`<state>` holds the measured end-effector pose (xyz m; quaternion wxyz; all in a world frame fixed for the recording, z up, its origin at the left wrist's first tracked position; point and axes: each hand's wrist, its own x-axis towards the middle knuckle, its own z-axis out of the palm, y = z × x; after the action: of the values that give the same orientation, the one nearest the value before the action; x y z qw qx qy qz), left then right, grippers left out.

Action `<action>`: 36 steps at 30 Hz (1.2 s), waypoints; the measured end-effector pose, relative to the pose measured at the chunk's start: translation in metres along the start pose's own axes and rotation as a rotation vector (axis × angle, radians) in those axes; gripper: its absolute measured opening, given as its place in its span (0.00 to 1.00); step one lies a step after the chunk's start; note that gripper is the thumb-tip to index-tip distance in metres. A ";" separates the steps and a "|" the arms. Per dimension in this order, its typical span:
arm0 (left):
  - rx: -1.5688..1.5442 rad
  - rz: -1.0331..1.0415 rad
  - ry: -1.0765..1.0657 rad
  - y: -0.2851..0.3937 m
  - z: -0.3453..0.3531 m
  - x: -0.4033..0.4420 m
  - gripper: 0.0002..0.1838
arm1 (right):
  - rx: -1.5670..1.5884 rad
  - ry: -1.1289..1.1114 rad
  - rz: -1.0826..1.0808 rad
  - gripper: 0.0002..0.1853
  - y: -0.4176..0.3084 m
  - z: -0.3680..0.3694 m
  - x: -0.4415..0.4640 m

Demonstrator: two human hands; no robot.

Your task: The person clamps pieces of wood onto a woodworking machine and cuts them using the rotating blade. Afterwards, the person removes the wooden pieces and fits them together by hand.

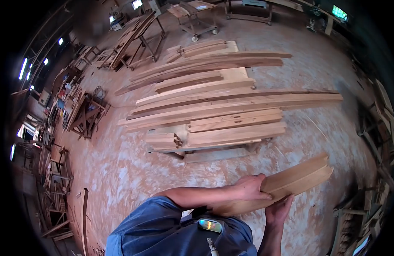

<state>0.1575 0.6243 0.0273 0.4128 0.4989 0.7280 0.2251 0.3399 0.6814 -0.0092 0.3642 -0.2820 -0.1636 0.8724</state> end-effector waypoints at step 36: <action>-0.140 0.038 0.030 0.004 0.024 -0.033 0.39 | 0.200 -0.058 0.159 0.41 -0.017 -0.026 0.004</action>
<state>0.1852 0.5938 0.0290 0.4313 0.4792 0.7070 0.2908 0.3630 0.6975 -0.0231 0.3151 -0.2310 -0.0634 0.9183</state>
